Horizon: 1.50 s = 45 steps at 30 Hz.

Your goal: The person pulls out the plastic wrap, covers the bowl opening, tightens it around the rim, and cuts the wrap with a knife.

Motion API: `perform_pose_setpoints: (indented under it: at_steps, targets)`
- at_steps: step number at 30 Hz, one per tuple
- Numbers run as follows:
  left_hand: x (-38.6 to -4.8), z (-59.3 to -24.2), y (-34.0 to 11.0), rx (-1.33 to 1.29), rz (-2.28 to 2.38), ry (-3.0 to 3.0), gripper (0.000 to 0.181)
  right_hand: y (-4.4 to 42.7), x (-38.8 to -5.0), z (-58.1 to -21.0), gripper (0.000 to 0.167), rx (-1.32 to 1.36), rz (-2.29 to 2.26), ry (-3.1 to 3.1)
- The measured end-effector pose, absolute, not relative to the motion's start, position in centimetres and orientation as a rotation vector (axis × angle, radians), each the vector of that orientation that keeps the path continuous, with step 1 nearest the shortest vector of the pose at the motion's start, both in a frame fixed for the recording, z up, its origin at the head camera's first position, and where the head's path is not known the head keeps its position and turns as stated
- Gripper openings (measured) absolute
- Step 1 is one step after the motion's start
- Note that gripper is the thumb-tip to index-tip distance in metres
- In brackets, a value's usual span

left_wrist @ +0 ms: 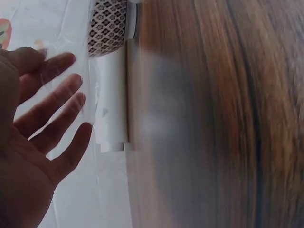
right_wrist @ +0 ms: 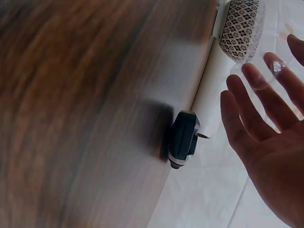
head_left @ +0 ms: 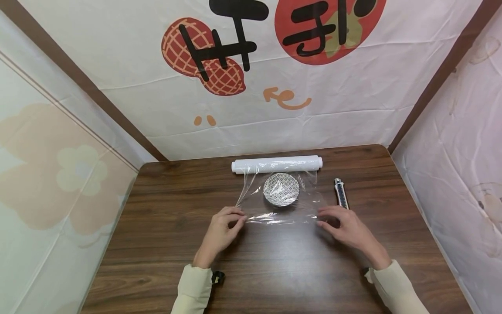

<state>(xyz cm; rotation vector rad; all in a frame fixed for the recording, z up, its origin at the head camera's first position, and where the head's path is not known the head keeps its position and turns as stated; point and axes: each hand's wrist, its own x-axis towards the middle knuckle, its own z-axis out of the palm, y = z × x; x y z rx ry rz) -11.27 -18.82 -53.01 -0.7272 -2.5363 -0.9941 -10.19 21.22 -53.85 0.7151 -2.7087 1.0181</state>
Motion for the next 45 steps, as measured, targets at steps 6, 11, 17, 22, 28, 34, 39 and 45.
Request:
perform_pose_setpoints:
  at_steps: [6, 11, 17, 22, 28, 34, 39, 45]
  targets:
    - [-11.5, -53.0, -18.3, -0.611, -0.954, -2.661, 0.013, 20.7, -10.7, -54.2, 0.02, 0.729, 0.96, -2.728]
    - [-11.6, -53.0, -18.0, -0.503, -1.002, -2.767, 0.024, 20.1, -10.8, -53.7, 0.022, 0.656, 0.995, -2.803]
    - [-12.1, -52.6, -17.6, -0.507, -1.16, -2.77, 0.018, 19.1, -10.8, -52.2, 0.031, 0.568, 1.056, -2.786]
    - [-12.5, -51.7, -17.0, -0.478, -1.249, -2.753, 0.013, 18.8, -11.1, -51.2, 0.025, 0.587, 1.1, -2.687]
    - [-13.6, -50.8, -16.3, -0.423, -1.276, -2.73, 0.014, 17.8, -11.9, -50.1, 0.011, 0.582, 1.243, -2.631]
    - [-15.2, -49.3, -14.7, -0.4, -1.344, -2.714, 0.018, 16.6, -13.0, -49.1, 0.014, 0.477, 1.383, -2.64]
    - [-16.6, -49.3, -13.5, -0.371, -1.422, -2.754, 0.023, 16.2, -14.2, -48.8, 0.02, 0.333, 1.473, -2.618]
    - [-17.7, -49.8, -12.7, -0.196, -1.475, -2.742, 0.022, 15.1, -16.4, -49.2, 0.025, 0.203, 1.553, -2.637]
